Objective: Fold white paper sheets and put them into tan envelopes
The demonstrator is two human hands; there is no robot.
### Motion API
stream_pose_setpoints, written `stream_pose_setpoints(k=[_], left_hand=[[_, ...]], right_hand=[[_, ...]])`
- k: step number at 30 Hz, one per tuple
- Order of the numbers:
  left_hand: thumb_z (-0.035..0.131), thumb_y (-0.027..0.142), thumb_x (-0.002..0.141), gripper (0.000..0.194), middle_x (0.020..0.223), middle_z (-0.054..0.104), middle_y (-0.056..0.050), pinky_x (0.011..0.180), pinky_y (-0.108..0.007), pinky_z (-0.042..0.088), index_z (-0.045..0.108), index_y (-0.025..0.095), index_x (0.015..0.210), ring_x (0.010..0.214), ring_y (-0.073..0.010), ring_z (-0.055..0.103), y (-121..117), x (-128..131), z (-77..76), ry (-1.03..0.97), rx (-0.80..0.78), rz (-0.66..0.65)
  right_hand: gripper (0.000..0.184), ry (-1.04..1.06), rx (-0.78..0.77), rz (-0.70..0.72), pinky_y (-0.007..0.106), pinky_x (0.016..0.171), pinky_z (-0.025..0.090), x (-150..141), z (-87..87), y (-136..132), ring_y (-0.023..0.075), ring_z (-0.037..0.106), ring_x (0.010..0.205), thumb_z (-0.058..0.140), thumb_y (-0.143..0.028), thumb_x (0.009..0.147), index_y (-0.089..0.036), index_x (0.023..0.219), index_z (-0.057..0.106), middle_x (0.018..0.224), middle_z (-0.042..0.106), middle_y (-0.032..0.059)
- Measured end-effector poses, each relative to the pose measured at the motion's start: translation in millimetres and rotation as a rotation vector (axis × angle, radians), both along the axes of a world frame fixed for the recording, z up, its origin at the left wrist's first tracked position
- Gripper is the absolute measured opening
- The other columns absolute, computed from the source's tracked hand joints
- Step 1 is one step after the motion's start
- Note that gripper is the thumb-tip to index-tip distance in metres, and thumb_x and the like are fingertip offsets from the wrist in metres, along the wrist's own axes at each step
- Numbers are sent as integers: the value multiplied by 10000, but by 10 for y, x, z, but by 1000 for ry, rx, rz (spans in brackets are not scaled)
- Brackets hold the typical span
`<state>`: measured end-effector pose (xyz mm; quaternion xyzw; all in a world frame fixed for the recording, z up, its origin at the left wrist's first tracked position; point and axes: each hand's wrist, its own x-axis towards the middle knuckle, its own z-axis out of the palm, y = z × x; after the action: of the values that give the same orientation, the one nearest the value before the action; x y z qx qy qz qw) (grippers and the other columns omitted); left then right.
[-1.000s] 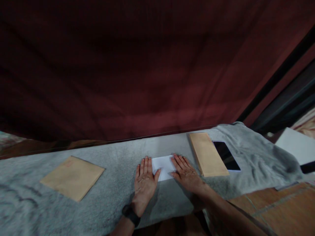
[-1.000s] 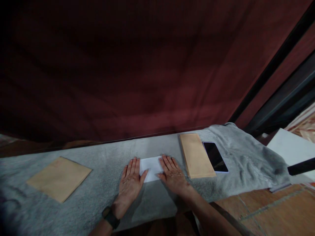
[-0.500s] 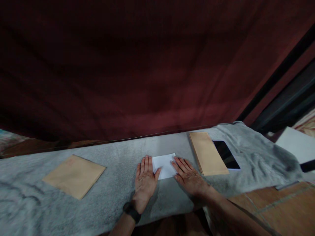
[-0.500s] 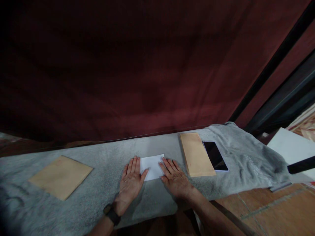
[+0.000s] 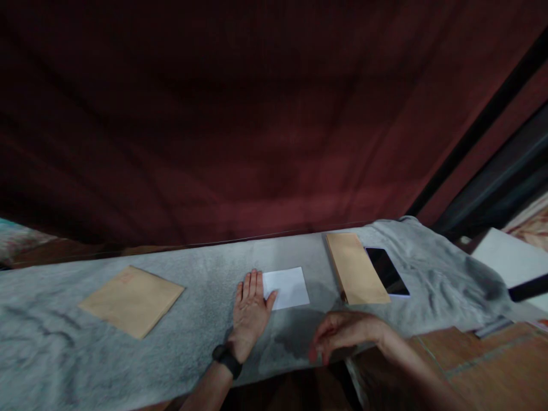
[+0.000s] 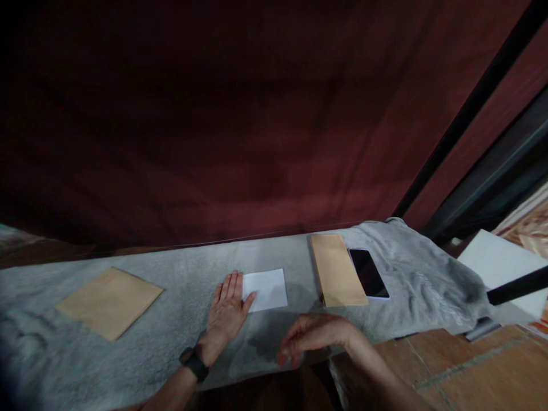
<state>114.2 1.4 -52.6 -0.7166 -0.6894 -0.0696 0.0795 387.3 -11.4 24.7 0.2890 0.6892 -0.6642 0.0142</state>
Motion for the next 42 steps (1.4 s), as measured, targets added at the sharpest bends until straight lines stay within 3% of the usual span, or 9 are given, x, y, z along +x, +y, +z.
stream_pose_setpoints(k=[4, 6, 14, 16, 20, 25, 33, 38, 42], left_hand=[[281, 563, 1013, 726, 1602, 394, -176, 1220, -481, 268, 393, 80, 1544, 1499, -308, 349, -1, -6, -5, -24, 14, -14], [282, 557, 1013, 725, 1601, 395, -181, 1219, -485, 271, 388, 76, 1546, 1500, -310, 348, -2, -7, -5, -27, 18, -16], [289, 559, 1010, 721, 1590, 415, -172, 1212, -487, 290, 410, 81, 1537, 1486, -313, 374, 4, -5, -12, -18, 24, -8], [303, 554, 1008, 715, 1585, 424, -173, 1212, -482, 293, 415, 82, 1534, 1486, -310, 376, 5, -6, -14, -27, 23, -6], [302, 555, 1011, 712, 1589, 418, -170, 1220, -472, 283, 416, 82, 1532, 1490, -299, 370, 10, -5, -22, -38, 21, -6], [286, 550, 1018, 728, 1599, 391, -179, 1226, -480, 269, 405, 45, 1529, 1494, -307, 359, 8, -12, -53, -16, 34, -11], [319, 492, 1027, 676, 1604, 383, -197, 1234, -516, 249, 405, 40, 1522, 1515, -325, 309, 8, 47, -50, -83, 108, -23], [327, 395, 1043, 581, 1615, 394, -127, 1237, -504, 276, 357, 140, 1564, 1520, -270, 310, -16, 249, -65, -134, 107, -254], [323, 424, 1044, 589, 1595, 421, -151, 1231, -497, 298, 400, 119, 1541, 1500, -274, 354, -28, 282, -116, -130, 68, -259]], right_hand=[[391, 59, 279, -431, 309, 886, 582, -179, -194, 33, 192, 708, 1018, 600, -411, 957, -231, 1295, 679, 1130, 748, 56], [337, 20, 308, -471, 329, 910, 578, -227, -265, 59, 196, 698, 1030, 610, -345, 948, -210, 1246, 694, 1130, 741, 67], [528, 80, -317, 26, 292, 752, 611, -263, -169, -15, 201, 741, 864, 699, -613, 865, -146, 1106, 750, 979, 766, 97], [562, 158, -168, -134, 336, 808, 616, -326, -193, 51, 226, 742, 947, 627, -636, 913, -155, 1189, 719, 1075, 761, 112], [501, 49, 612, -638, 439, 1054, 529, -495, -412, 256, 243, 635, 1246, 352, -523, 1066, -218, 1328, 651, 1350, 670, 112], [493, -360, 1268, -474, 490, 1191, 392, -598, -781, 275, 248, 406, 1465, 374, -403, 1069, -179, 1487, 509, 1579, 440, 115], [547, -477, 1368, -399, 485, 1227, 310, -611, -923, 197, 262, 356, 1492, 406, -388, 1061, -167, 1561, 384, 1633, 324, 116], [538, -457, 1332, -412, 486, 1234, 293, -644, -912, 189, 259, 335, 1502, 421, -297, 1040, -163, 1560, 385, 1629, 337, 111], [541, -432, 1280, -404, 489, 1230, 298, -620, -856, 212, 267, 349, 1495, 434, -281, 1030, -166, 1557, 394, 1627, 348, 104]])
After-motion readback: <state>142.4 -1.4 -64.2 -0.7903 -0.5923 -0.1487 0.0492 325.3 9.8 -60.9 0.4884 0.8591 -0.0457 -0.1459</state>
